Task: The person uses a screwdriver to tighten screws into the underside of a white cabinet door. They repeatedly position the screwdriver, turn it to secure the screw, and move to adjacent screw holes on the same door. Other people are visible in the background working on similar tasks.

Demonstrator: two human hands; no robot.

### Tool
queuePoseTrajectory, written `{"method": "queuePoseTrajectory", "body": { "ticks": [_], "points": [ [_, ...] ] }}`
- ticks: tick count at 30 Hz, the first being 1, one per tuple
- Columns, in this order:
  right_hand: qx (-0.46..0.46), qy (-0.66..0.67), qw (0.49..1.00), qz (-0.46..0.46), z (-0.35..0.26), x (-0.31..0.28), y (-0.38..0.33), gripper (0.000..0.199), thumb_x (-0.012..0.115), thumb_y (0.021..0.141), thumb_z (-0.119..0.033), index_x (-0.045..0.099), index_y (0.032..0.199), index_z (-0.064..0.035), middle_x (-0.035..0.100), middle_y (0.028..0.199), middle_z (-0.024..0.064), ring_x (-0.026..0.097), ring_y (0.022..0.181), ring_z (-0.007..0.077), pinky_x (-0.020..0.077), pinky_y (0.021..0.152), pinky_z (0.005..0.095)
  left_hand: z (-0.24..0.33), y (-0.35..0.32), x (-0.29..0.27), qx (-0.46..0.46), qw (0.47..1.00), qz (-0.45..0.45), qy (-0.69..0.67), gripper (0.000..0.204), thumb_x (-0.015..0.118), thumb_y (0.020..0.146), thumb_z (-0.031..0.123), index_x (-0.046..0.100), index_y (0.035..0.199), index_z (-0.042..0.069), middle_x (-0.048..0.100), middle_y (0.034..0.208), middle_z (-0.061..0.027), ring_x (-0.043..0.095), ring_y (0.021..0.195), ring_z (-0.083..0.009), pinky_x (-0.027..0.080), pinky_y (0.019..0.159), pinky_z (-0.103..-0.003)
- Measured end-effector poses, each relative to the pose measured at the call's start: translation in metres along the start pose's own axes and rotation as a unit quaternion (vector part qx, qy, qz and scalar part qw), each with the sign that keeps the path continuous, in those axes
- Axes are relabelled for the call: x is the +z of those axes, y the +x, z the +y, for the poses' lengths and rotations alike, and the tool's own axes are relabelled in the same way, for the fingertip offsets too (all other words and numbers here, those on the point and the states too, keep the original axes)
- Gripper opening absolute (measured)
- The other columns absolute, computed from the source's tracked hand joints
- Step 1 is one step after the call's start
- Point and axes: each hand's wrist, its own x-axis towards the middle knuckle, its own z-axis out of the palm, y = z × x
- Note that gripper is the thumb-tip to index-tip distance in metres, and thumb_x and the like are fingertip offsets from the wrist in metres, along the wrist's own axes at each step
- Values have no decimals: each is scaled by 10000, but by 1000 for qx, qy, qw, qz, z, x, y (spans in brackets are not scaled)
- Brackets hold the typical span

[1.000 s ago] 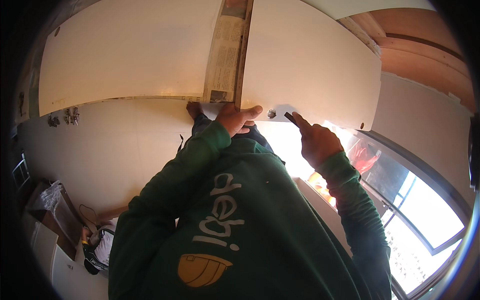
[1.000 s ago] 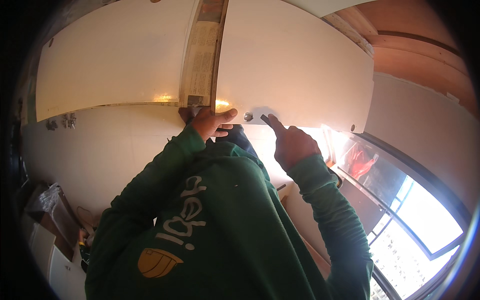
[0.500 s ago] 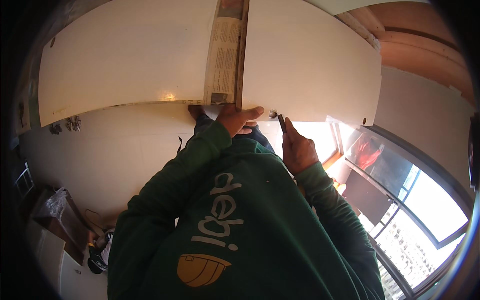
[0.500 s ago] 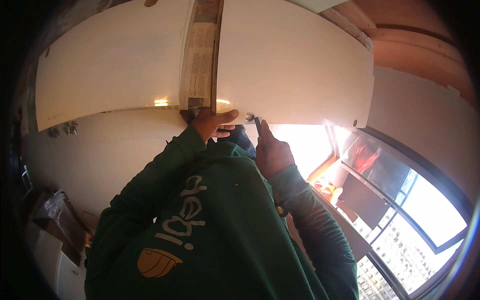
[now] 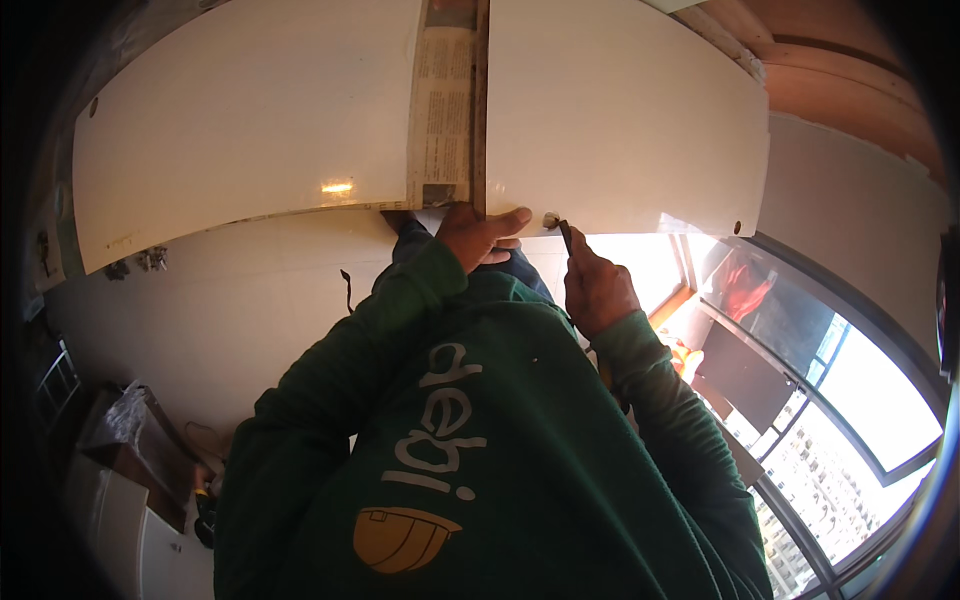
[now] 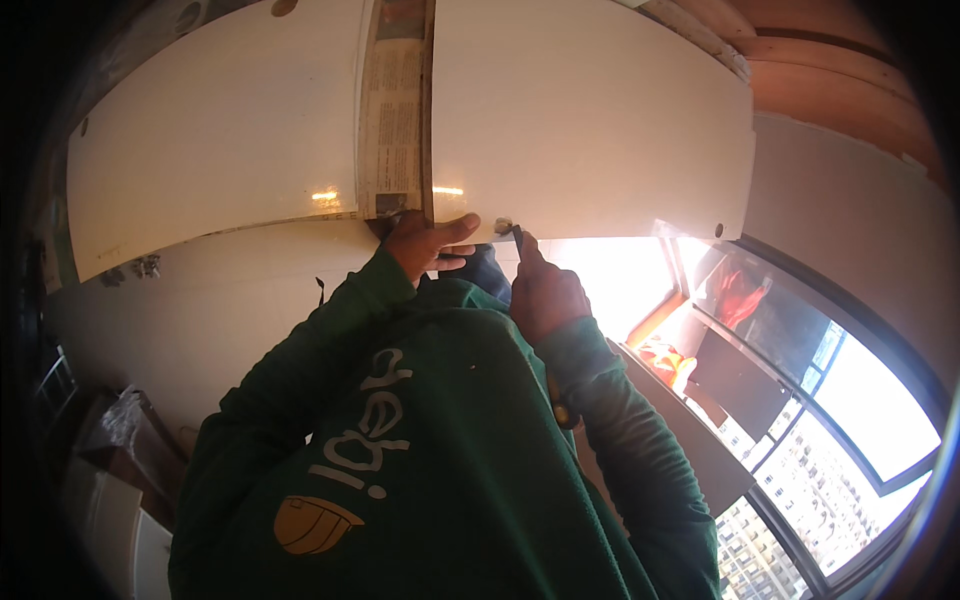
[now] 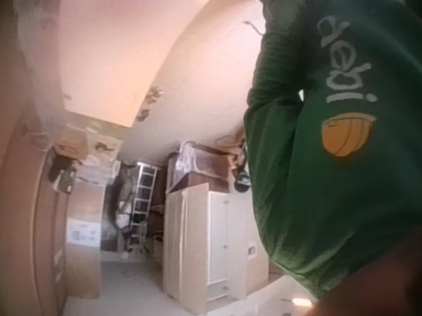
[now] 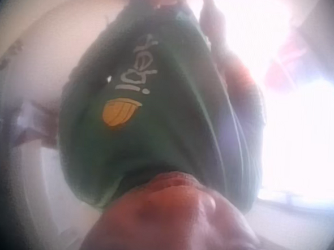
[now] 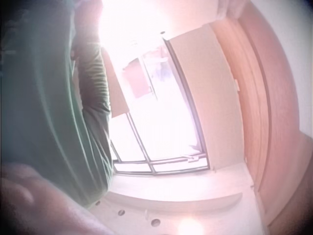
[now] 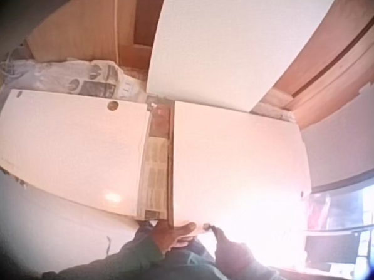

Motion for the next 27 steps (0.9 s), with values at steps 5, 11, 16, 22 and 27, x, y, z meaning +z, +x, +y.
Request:
{"method": "queuePoseTrajectory", "body": {
  "ticks": [5,11,16,22,27],
  "points": [
    [87,-73,989,-92,-15,-5,8,584,481,973,-150,346,1540,-116,751,992,229,724,955,447,564,860,572,-5,3,2,2,1000,20,-24,538,799,930,341,633,1296,-16,683,1230,-145,681,1103,-278,555,1004,-471],
    [107,-66,986,-107,-23,-1,12,591,503,962,-132,338,1520,-30,750,1004,238,724,966,450,565,879,558,-8,5,8,25,998,42,-50,445,797,935,286,657,1249,3,698,1161,-108,679,1064,-233,578,958,-431],
    [71,-15,993,-91,-23,3,18,430,519,964,-120,475,1359,46,744,974,250,725,952,440,575,857,525,-7,8,6,14,998,33,-45,453,793,938,269,641,1275,8,692,1181,-108,676,1080,-248,576,962,-447],
    [29,13,999,-36,-19,-16,3,266,500,981,-117,567,1186,38,721,888,251,715,894,445,576,811,526,1,5,3,-15,999,25,-15,461,788,942,298,638,1279,22,692,1201,-117,667,1135,-278,551,992,-487],
    [38,98,994,4,-21,-9,-7,240,496,994,-138,586,1170,-1,699,863,271,692,857,472,560,787,547,7,0,2,-27,1000,10,3,474,780,946,331,636,1296,46,691,1225,-106,653,1175,-274,519,1024,-520]
  ]
}}
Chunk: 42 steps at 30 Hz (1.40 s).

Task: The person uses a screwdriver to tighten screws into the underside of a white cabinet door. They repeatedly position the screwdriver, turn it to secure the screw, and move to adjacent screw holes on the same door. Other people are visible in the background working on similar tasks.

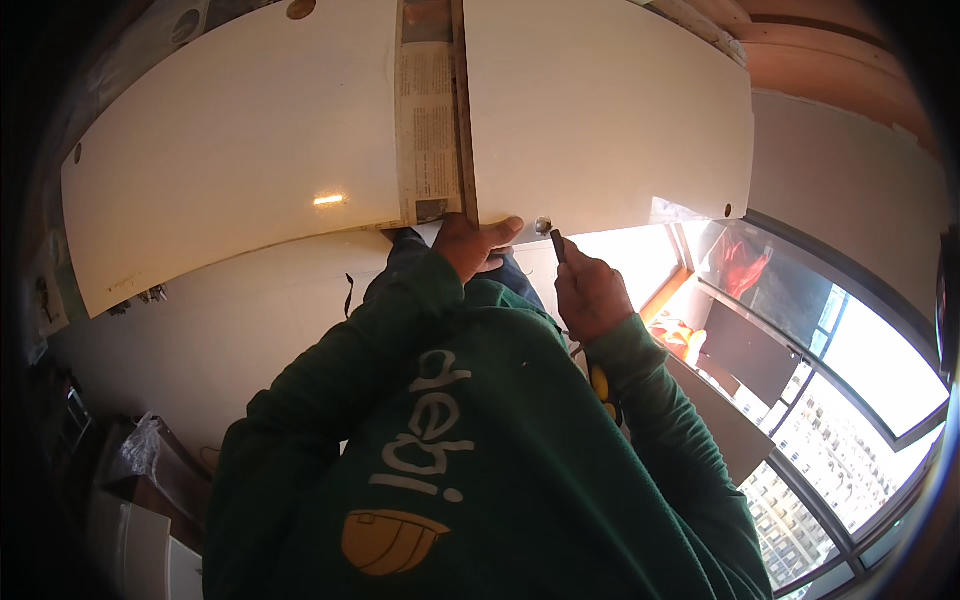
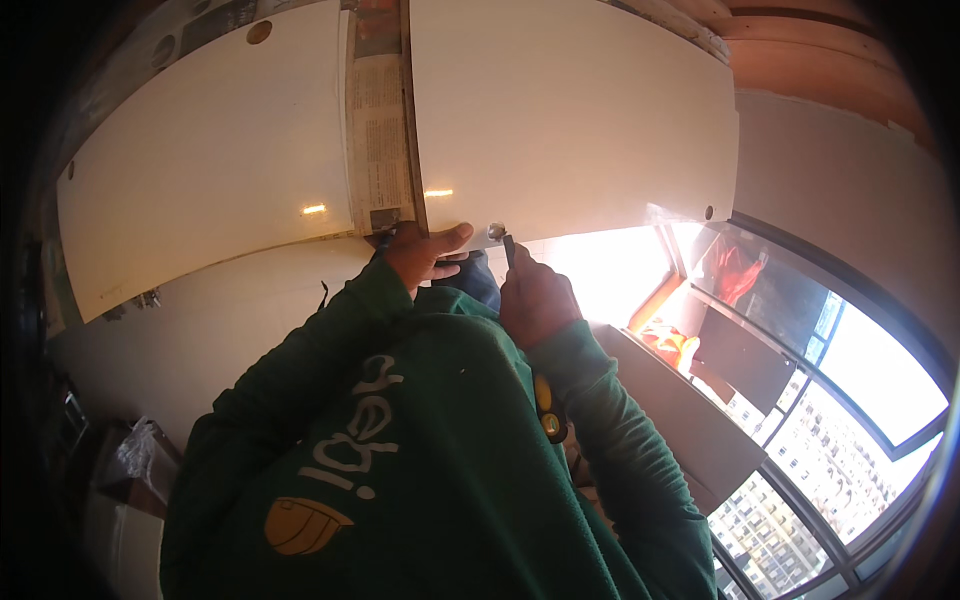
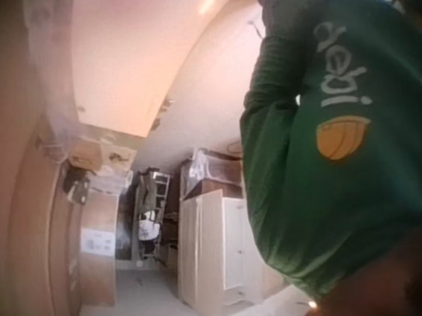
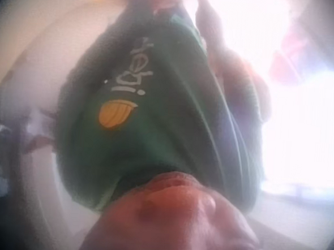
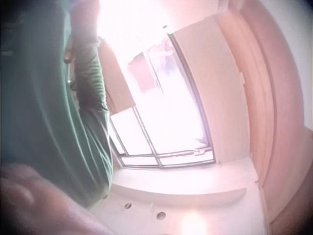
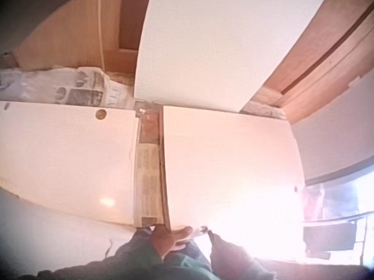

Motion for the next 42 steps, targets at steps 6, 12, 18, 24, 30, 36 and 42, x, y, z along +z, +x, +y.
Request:
{"method": "queuePoseTrajectory", "body": {
  "ticks": [6,12,18,24,30,36,42],
  "points": [
    [12,16,1000,-20,0,3,8,219,507,987,-139,614,1125,-6,699,874,276,691,859,476,558,796,547,-8,4,-4,0,1000,-2,3,445,791,932,334,661,1257,59,700,1165,-75,670,1103,-228,529,997,-475],
    [21,14,999,-23,0,3,9,205,502,985,-134,624,1073,5,696,825,262,701,808,455,569,778,527,-9,7,-10,-6,999,-46,17,659,794,924,416,573,1379,-5,630,1333,-168,626,1225,-324,484,1079,-534],
    [103,102,986,-85,-19,-13,8,239,448,1003,-140,625,1019,19,668,669,207,694,560,339,602,672,450,-9,3,-5,2,1000,-4,-10,461,802,928,323,653,1275,58,703,1189,-86,671,1129,-234,524,1003,-492],
    [87,59,993,-51,-15,3,12,251,449,998,-139,621,980,43,678,714,241,732,648,325,615,686,463,-8,5,-4,-11,1000,-13,-18,426,794,936,286,642,1268,65,698,1183,-90,668,1109,-239,513,1032,-513],
    [-40,12,999,14,21,40,16,251,490,1000,-145,658,987,42,627,631,163,654,529,257,546,532,393,-9,6,-1,-11,999,-21,-29,407,783,948,292,635,1249,61,694,1178,-93,662,1105,-240,500,1055,-535],
    [184,332,924,-52,-16,-18,5,317,567,1011,-199,676,1208,24,593,649,47,584,440,145,492,460,288,-2,2,-7,-23,1000,-19,-9,586,766,964,397,572,1371,21,632,1320,-134,624,1208,-309,498,1065,-523],
    [18,161,987,-14,30,12,-8,338,518,1081,-188,623,1339,2,648,805,123,648,789,200,524,769,369,2,4,-12,-41,998,-40,11,629,798,941,310,488,1424,51,614,1358,-149,604,1275,-329,517,1033,-575]
  ]
}}
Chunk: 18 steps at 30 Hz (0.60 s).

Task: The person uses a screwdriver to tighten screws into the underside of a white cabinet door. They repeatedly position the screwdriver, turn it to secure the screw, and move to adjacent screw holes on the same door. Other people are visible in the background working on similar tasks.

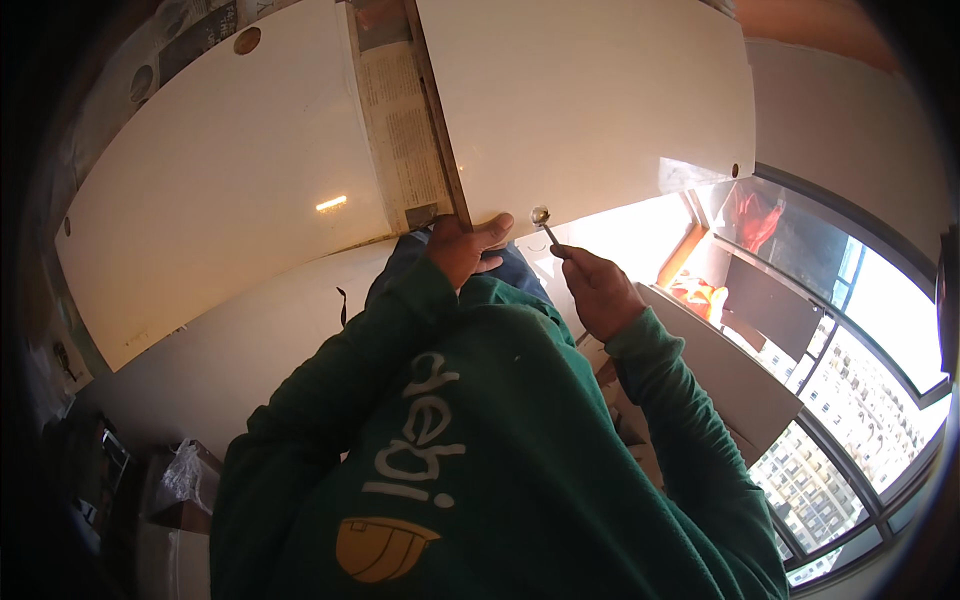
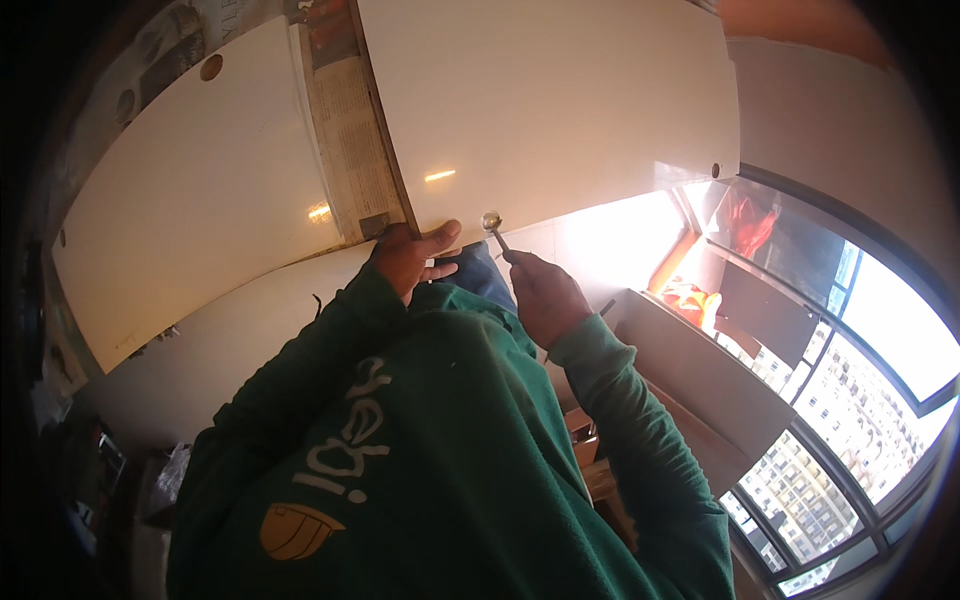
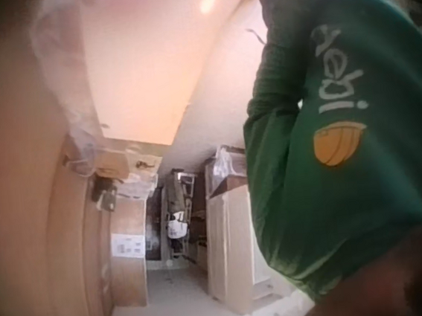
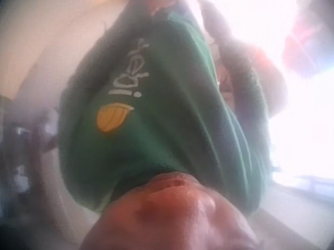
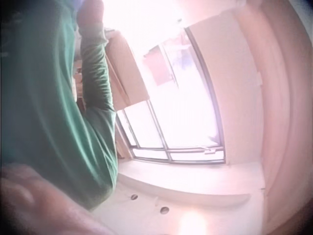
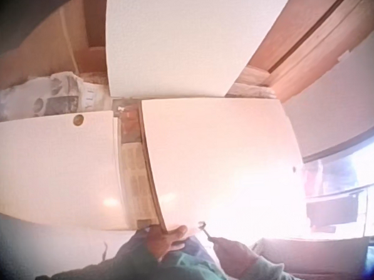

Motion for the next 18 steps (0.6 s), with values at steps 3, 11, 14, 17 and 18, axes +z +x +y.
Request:
{"method": "queuePoseTrajectory", "body": {
  "ticks": [3,11,14,17,18],
  "points": [
    [-71,33,996,32,6,15,4,302,519,1076,-163,637,1300,1,692,876,179,679,790,252,543,786,380,0,-1,4,5,1000,26,0,566,817,922,310,563,1351,42,641,1308,-133,624,1235,-296,538,1014,-540],
    [-43,-8,998,39,7,19,8,259,513,1066,-126,628,1265,-7,723,996,261,721,954,428,566,844,451,-8,-6,21,57,997,51,22,419,852,872,283,678,1187,67,680,1101,-25,639,986,-144,558,848,-389],
    [-37,-3,999,-1,1,4,9,258,512,1065,-123,625,1267,-8,725,1012,264,713,969,444,566,855,453,-7,-7,27,57,995,71,26,409,852,866,269,679,1182,76,678,1076,-14,640,966,-137,559,822,-369],
    [-76,10,997,-2,7,0,14,257,501,1070,-119,627,1268,-12,723,979,249,711,939,431,562,835,451,-8,-6,28,51,995,85,33,409,852,863,266,679,1183,81,679,1070,-12,643,963,-138,559,820,-363],
    [-96,18,995,8,12,3,16,256,496,1074,-120,631,1264,-12,718,939,232,715,896,406,561,814,442,-9,-5,27,49,994,88,34,409,852,863,267,679,1184,82,680,1070,-12,644,961,-139,559,821,-362]
  ]
}}
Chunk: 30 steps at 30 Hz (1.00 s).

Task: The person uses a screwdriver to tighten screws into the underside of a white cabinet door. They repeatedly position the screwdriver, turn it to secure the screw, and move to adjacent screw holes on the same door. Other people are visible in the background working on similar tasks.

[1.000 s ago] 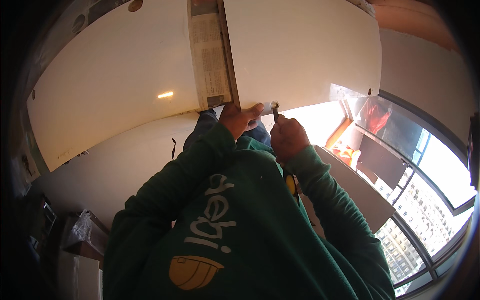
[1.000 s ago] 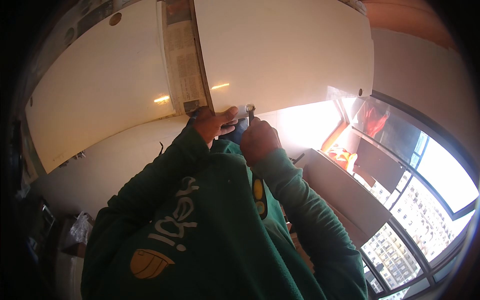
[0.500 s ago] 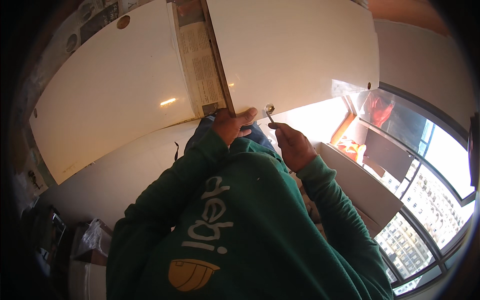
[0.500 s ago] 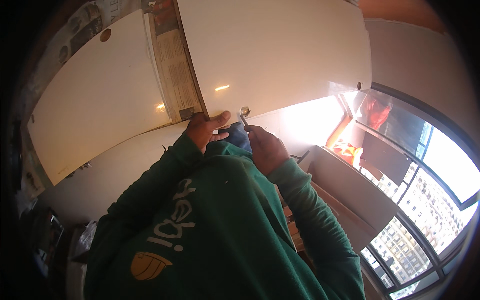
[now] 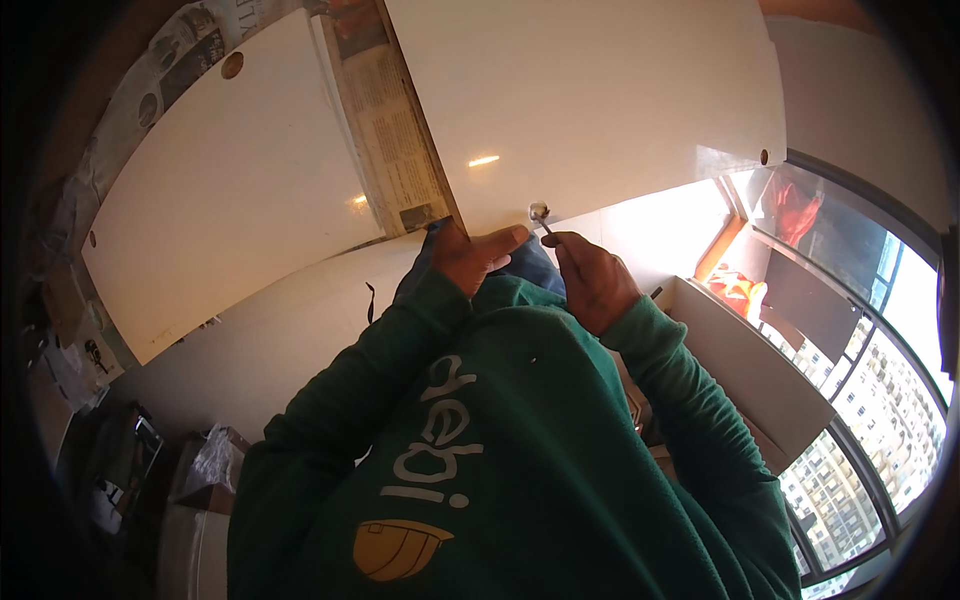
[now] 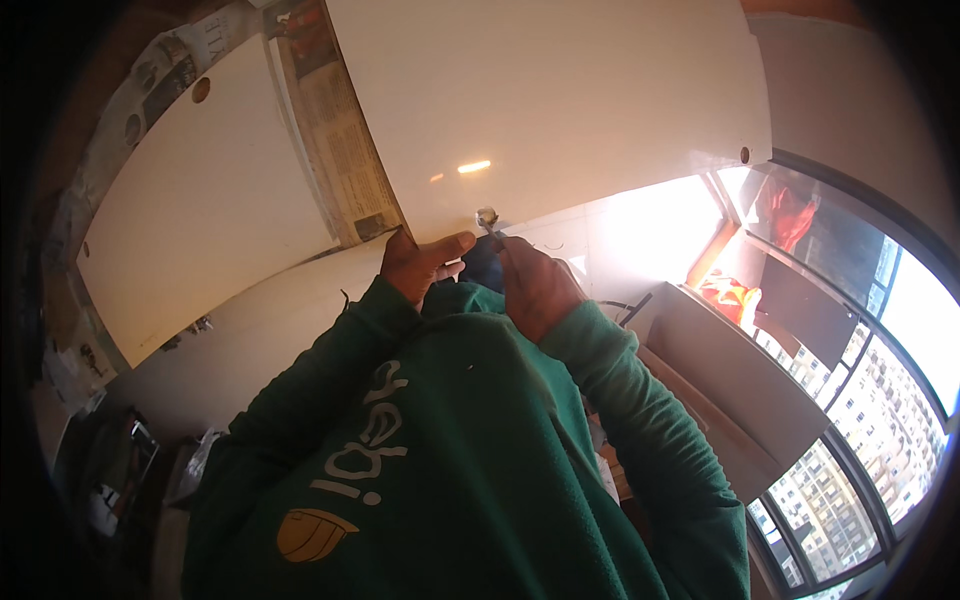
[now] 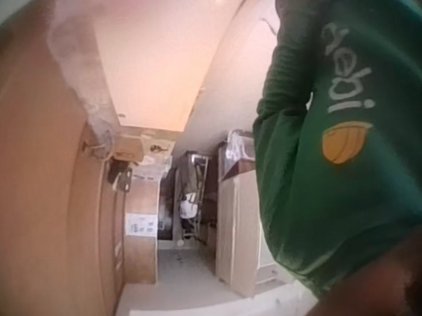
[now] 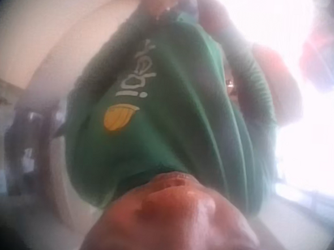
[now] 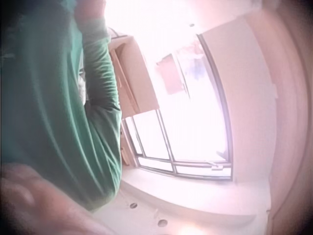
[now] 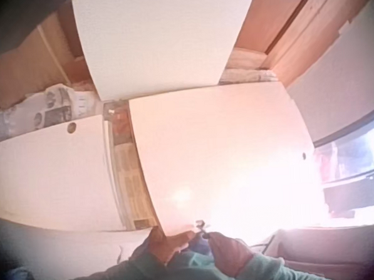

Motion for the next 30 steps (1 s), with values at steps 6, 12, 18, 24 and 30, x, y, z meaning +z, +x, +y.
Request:
{"method": "queuePoseTrajectory", "body": {
  "ticks": [6,12,18,24,30],
  "points": [
    [26,71,997,-9,-1,4,1,267,473,1083,-164,650,1213,-12,676,814,198,678,771,369,532,731,451,2,-2,0,-24,1000,-6,-6,485,862,841,264,641,1236,91,680,1175,-47,643,1074,-195,530,967,-428],
    [1,97,995,-12,6,11,0,301,443,1090,-203,656,1189,-15,643,747,187,659,714,371,515,715,468,0,1,-3,-33,999,-19,9,473,849,854,264,634,1240,94,676,1188,-43,634,1096,-198,525,976,-441],
    [38,115,993,-13,0,17,4,276,442,1094,-132,654,1210,1,614,734,117,620,662,238,524,695,379,6,-4,1,-34,999,-10,-2,507,847,861,232,615,1289,93,681,1234,-57,627,1155,-212,518,994,-462],
    [98,-8,993,-58,-14,14,14,215,509,1009,-123,584,1157,14,704,930,257,683,902,443,536,793,502,4,-2,3,-21,1000,-5,-21,506,854,859,213,627,1294,90,692,1228,-60,632,1186,-218,506,1045,-476],
    [114,-117,985,-59,-11,-9,12,164,510,1019,-118,584,1074,18,694,893,277,686,878,478,530,766,545,7,-3,-1,-25,1000,-9,2,468,844,874,214,638,1273,84,699,1221,-65,643,1187,-219,522,1030,-458]
  ]
}}
